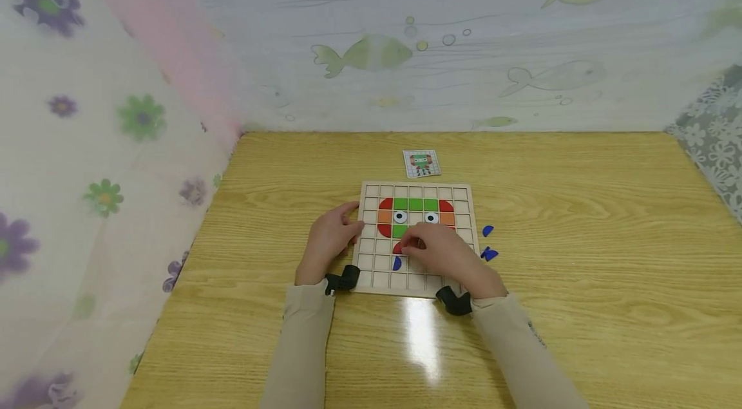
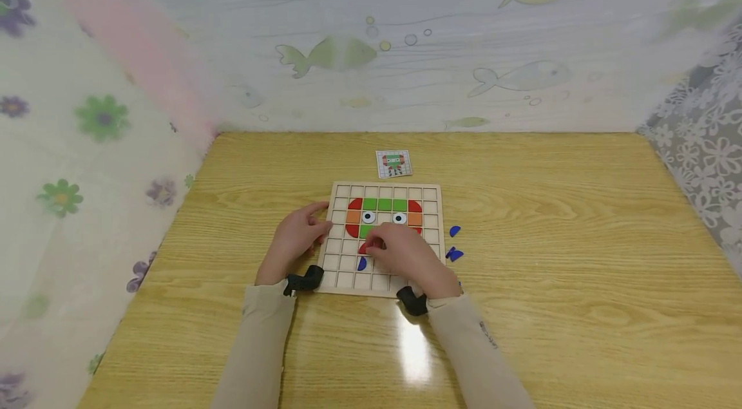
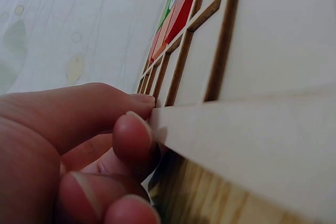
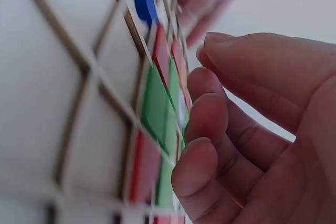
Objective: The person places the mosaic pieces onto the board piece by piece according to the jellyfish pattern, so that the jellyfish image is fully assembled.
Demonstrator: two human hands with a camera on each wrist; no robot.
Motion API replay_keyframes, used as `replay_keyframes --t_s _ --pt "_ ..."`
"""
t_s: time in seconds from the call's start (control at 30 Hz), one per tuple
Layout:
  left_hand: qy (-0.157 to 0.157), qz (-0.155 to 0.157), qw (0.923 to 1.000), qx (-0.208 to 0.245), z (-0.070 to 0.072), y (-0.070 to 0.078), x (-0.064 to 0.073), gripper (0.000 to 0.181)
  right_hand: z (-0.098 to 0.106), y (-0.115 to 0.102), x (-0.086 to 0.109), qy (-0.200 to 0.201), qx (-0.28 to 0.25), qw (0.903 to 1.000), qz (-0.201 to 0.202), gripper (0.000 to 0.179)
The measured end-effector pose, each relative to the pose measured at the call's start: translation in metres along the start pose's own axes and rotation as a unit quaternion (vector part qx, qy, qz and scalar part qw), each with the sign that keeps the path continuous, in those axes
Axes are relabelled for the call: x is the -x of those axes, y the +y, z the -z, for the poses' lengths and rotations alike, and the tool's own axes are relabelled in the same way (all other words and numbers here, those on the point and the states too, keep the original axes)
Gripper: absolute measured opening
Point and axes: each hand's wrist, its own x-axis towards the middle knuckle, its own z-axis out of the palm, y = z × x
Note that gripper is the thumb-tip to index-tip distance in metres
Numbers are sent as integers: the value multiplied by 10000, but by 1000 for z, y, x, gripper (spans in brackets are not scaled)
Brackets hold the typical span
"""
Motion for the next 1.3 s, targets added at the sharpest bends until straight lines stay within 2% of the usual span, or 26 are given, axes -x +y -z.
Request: replay_keyframes --t_s 0.13,0.37,0.7,0.9,1.07,1.3 --pt "7 19 10000 -12 0 0 0 46 13 12 3 121 10 9998 -134 9" --pt "17 -18 9999 -105 -1 -1 0 47 33 37 10 213 -238 9975 -628 15" --pt "-26 -8 9999 -132 -1 -1 -1 47 56 70 26 413 -520 9922 -1052 22" --pt "-46 -36 9999 -109 -1 0 1 46 64 85 36 441 -335 9913 -1196 23" --pt "-86 -18 9999 -52 -1 2 2 47 68 97 42 355 -151 9926 -1154 22" --pt "-140 -34 9996 -244 0 2 0 49 69 102 46 271 -47 9928 -1169 19"
